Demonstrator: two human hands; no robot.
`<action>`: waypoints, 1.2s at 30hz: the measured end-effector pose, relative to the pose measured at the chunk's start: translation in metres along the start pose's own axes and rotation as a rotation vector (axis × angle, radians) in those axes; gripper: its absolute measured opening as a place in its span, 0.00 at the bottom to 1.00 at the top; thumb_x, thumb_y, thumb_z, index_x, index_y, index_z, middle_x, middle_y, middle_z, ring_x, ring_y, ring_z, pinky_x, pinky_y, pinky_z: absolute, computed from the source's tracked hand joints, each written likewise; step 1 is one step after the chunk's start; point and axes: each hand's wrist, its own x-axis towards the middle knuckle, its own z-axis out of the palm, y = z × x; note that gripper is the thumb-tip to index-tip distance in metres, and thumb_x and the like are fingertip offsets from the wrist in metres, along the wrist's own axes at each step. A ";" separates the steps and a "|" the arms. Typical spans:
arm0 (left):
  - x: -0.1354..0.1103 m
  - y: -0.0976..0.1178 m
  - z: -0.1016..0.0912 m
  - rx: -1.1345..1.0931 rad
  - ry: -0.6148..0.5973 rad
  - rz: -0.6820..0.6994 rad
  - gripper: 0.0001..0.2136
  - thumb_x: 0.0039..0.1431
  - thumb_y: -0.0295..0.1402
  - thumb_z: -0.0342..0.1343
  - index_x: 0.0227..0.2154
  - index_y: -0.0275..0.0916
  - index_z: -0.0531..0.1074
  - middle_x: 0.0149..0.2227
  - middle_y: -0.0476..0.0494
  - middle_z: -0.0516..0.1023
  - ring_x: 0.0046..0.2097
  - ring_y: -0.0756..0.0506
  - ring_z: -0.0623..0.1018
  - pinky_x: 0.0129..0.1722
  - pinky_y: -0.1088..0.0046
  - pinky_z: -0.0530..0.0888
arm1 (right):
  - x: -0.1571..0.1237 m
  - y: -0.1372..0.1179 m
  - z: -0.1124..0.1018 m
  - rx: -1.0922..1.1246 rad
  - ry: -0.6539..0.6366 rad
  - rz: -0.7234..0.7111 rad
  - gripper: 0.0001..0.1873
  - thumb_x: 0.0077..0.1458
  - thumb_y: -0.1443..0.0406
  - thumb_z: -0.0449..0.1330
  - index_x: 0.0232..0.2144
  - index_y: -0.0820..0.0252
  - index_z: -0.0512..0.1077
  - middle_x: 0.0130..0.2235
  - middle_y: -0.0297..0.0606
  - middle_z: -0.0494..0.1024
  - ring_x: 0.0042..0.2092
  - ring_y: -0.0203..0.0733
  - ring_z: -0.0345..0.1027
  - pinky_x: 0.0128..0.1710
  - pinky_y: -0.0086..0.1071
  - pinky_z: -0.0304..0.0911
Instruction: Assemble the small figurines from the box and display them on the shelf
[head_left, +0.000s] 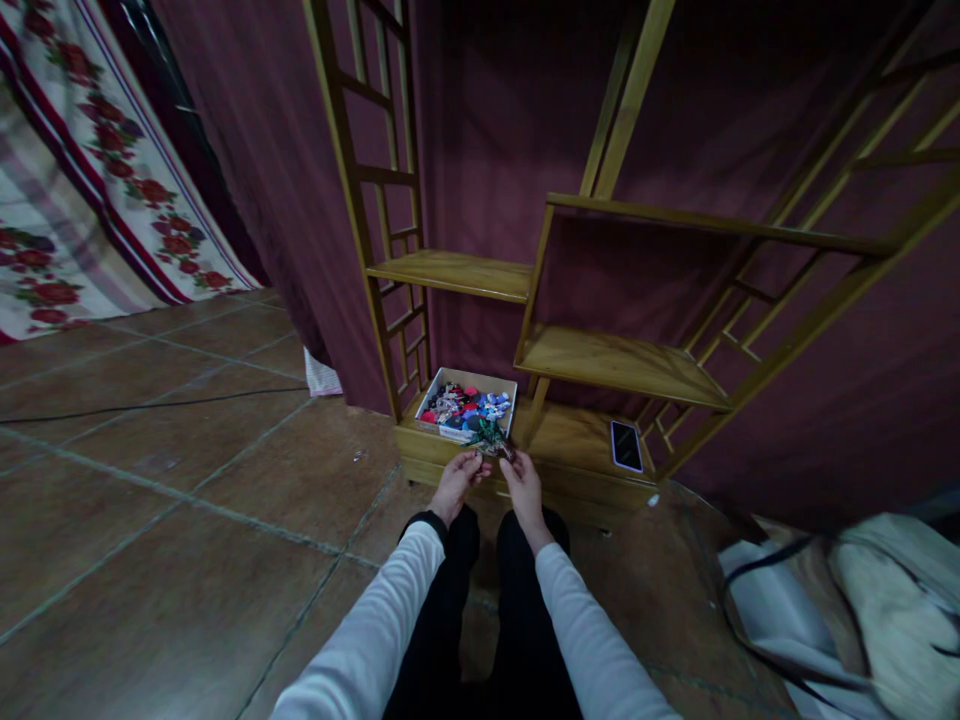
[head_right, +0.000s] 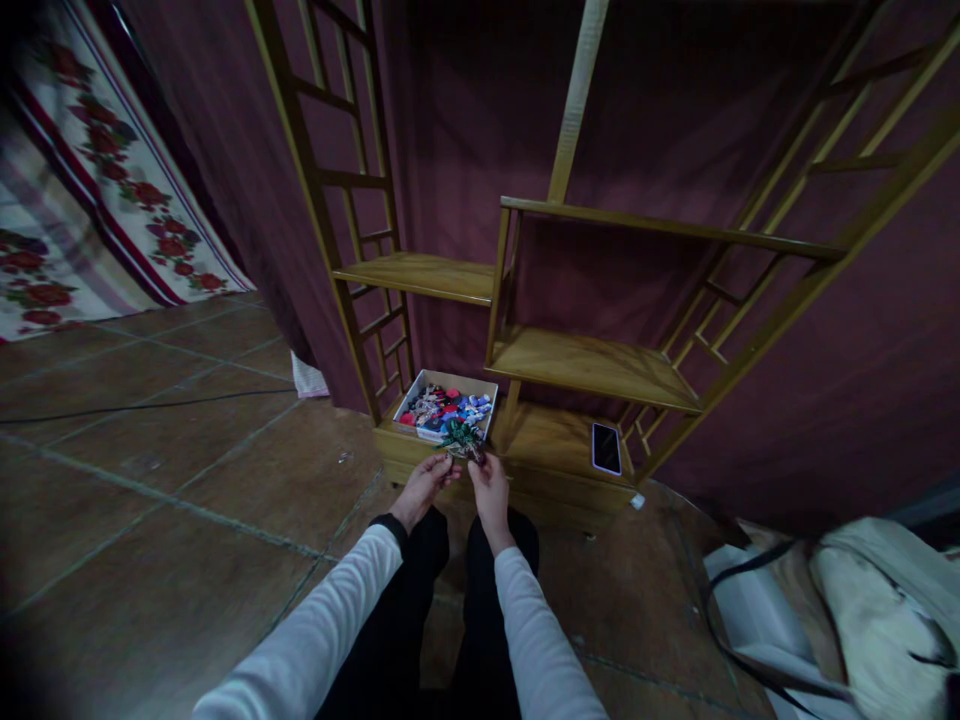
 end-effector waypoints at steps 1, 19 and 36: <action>0.000 -0.001 0.000 0.003 0.009 0.006 0.12 0.44 0.34 0.64 0.30 0.34 0.69 0.28 0.42 0.78 0.27 0.51 0.76 0.24 0.80 0.67 | -0.001 -0.001 0.000 -0.009 -0.005 0.004 0.18 0.48 0.57 0.57 0.41 0.59 0.69 0.40 0.40 0.77 0.40 0.42 0.71 0.41 0.35 0.65; -0.002 0.006 -0.002 0.033 -0.079 -0.003 0.17 0.36 0.34 0.68 0.31 0.35 0.70 0.33 0.41 0.79 0.32 0.49 0.77 0.30 0.78 0.66 | 0.001 0.003 -0.007 -0.014 0.035 0.029 0.19 0.47 0.59 0.57 0.43 0.57 0.70 0.41 0.38 0.77 0.42 0.44 0.69 0.44 0.37 0.63; -0.003 -0.007 0.006 0.273 0.090 0.272 0.10 0.39 0.30 0.64 0.27 0.36 0.70 0.23 0.51 0.73 0.27 0.51 0.72 0.31 0.77 0.66 | 0.012 0.023 -0.009 0.230 -0.066 0.296 0.18 0.36 0.59 0.65 0.32 0.60 0.69 0.34 0.35 0.74 0.34 0.38 0.69 0.33 0.34 0.68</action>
